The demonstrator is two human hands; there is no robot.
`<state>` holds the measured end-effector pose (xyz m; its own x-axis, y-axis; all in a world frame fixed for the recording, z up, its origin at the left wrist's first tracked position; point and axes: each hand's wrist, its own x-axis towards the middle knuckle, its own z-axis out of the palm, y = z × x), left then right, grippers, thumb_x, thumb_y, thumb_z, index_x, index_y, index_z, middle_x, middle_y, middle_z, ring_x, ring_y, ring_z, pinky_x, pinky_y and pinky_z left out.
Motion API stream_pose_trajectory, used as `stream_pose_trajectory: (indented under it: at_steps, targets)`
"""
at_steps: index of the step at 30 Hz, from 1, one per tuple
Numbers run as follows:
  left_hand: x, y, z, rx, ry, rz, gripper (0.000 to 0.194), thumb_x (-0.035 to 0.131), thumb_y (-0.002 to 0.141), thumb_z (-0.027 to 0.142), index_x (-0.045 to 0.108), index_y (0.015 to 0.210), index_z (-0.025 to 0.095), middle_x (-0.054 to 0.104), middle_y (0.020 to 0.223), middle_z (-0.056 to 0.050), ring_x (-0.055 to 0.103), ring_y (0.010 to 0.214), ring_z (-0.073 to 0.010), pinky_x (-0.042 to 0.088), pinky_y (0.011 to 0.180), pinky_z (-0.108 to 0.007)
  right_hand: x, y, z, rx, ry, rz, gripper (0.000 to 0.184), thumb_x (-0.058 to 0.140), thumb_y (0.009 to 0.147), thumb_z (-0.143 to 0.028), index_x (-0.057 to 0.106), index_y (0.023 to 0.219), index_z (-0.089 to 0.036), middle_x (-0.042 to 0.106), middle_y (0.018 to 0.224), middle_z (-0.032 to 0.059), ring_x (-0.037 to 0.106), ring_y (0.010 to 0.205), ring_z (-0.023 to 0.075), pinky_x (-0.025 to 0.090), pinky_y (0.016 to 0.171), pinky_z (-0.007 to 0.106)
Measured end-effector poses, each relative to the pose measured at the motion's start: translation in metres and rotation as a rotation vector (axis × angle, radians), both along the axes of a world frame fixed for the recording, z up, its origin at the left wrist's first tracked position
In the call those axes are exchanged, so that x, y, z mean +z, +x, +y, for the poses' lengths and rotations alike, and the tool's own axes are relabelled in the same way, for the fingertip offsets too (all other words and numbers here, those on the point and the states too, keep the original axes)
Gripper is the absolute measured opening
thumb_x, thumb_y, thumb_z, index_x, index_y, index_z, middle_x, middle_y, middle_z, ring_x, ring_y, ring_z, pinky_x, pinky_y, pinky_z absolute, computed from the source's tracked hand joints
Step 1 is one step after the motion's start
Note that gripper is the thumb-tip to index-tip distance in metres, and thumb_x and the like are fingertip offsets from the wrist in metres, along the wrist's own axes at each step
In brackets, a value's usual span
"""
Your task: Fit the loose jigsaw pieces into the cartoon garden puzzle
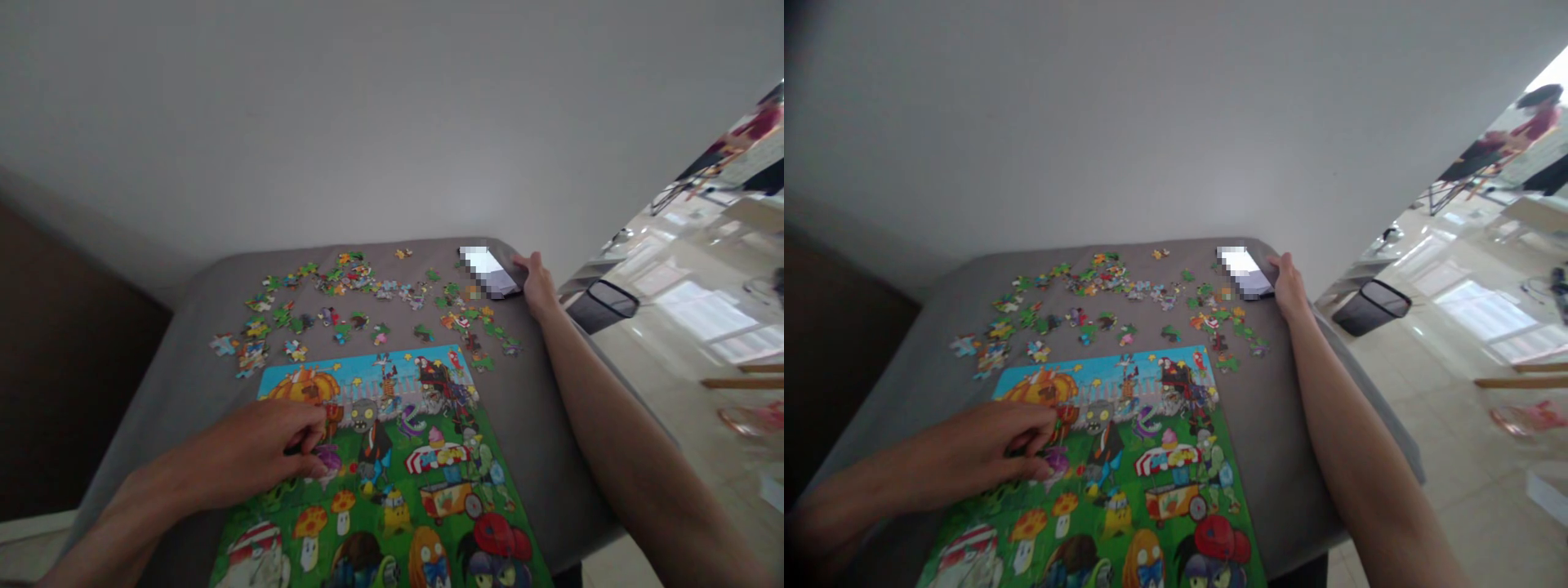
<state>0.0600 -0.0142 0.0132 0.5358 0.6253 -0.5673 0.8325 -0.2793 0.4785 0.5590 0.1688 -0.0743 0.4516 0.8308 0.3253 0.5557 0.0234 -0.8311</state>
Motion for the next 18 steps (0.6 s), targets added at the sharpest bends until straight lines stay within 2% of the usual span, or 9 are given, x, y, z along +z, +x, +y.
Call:
stream_pose_trajectory:
  at_steps: [5, 11, 18]
  targets:
    - [0.0004, 0.0007, 0.0018, 0.001, -0.01, -0.027, 0.034, 0.065, 0.091, 0.047, 0.046, 0.079, 0.022, 0.058, 0.081, 0.001, 0.051, 0.073, -0.016, 0.032, 0.064, -0.028, 0.004, -0.0027, -0.0048, -0.019, 0.037, 0.028, 0.1, 0.015, 0.089, -0.09, 0.08, 0.11, -0.017, 0.077, 0.119, 0.0142, 0.066, 0.12, 0.033, 0.042, 0.112, 0.049]
    - [0.0028, -0.0002, 0.0, 0.004, -0.009, -0.034, 0.035, 0.065, 0.092, 0.049, 0.048, 0.08, 0.022, 0.058, 0.079, 0.001, 0.051, 0.072, -0.0159, 0.031, 0.063, -0.028, 0.0058, -0.0042, -0.0037, 0.004, 0.041, 0.019, 0.099, 0.017, 0.087, -0.091, 0.081, 0.102, -0.018, 0.078, 0.117, 0.0152, 0.068, 0.116, 0.0341, 0.043, 0.11, 0.051]
    - [0.002, -0.0002, 0.0005, -0.003, -0.025, -0.053, 0.036, 0.064, 0.092, 0.049, 0.045, 0.079, 0.022, 0.058, 0.08, 0.0, 0.051, 0.072, -0.0167, 0.031, 0.064, -0.029, 0.0054, -0.0028, -0.0049, 0.011, 0.026, -0.018, 0.097, 0.017, 0.089, -0.089, 0.081, 0.103, -0.018, 0.079, 0.114, 0.0147, 0.069, 0.114, 0.0323, 0.045, 0.106, 0.049]
